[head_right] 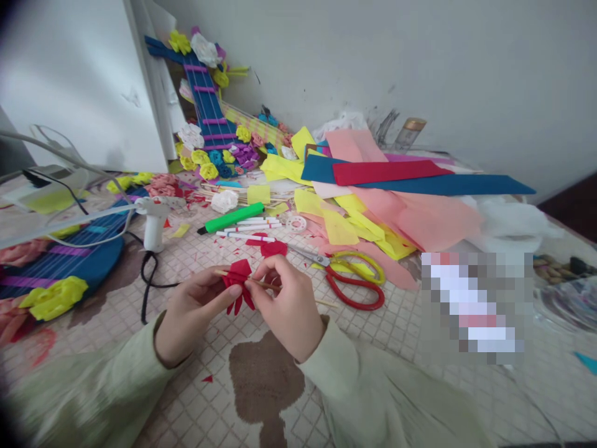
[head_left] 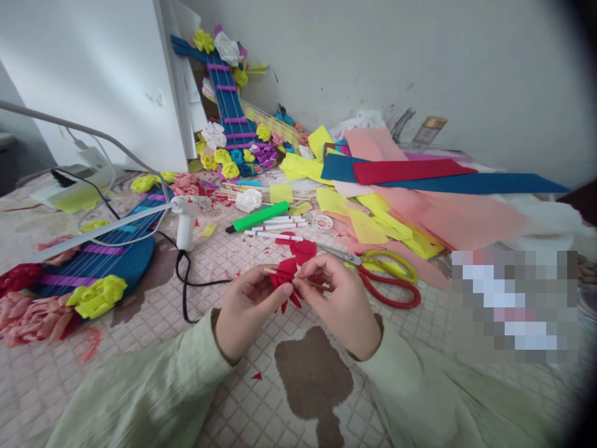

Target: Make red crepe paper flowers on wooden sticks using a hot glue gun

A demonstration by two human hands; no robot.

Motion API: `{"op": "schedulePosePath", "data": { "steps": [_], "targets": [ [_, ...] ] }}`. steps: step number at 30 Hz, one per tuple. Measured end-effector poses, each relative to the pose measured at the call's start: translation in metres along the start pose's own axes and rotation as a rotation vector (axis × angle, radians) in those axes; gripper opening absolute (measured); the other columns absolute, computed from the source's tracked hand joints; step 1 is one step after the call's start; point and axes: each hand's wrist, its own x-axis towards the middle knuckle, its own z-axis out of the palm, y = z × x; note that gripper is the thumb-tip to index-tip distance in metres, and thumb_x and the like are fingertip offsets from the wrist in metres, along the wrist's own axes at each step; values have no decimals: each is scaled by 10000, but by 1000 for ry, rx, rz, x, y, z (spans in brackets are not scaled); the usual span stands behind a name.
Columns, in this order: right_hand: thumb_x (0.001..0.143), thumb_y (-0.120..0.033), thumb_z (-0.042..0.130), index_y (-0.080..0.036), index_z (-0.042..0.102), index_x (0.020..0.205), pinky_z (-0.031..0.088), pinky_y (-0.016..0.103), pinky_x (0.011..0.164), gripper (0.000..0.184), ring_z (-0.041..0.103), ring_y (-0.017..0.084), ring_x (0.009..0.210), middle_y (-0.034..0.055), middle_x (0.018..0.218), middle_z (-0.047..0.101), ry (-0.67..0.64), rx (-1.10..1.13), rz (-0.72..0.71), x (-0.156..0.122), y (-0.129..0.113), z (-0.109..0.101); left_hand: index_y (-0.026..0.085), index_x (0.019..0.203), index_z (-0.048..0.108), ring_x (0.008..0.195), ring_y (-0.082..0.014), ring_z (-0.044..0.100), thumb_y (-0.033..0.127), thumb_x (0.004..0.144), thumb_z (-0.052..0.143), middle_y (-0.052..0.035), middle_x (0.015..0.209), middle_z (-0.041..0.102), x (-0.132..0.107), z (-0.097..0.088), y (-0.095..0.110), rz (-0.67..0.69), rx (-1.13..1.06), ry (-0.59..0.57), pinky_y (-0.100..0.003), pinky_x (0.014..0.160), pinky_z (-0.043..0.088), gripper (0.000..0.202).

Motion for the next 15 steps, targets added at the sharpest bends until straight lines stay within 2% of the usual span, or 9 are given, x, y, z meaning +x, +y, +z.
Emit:
{"op": "schedulePosePath", "data": {
  "steps": [5,9,15],
  "targets": [
    [751,-150,579,-204,502,746,491,230,597,95,577,116,643,-5,722,584,-11,-84,-65,1,1,-1,154,738,662,634,-121,600,251,634,740,-17,702,673,1,-1,-3,-87,-46,73,-238,620,510,162],
    [757,-138,583,-204,533,770,486,224,594,84,575,117,647,2,741,610,-18,-151,-108,5,1,-5,141,758,666,610,-106,585,251,646,734,-14,692,665,4,-5,-5,-81,-85,129,-215,584,489,171],
    [744,-130,599,-194,557,776,498,223,610,83,594,120,665,4,753,630,-14,-132,-100,6,1,-7,156,771,689,633,-100,595,255,646,736,-13,729,683,5,-8,-4,-49,-87,97,-193,588,482,166]
  ]
}}
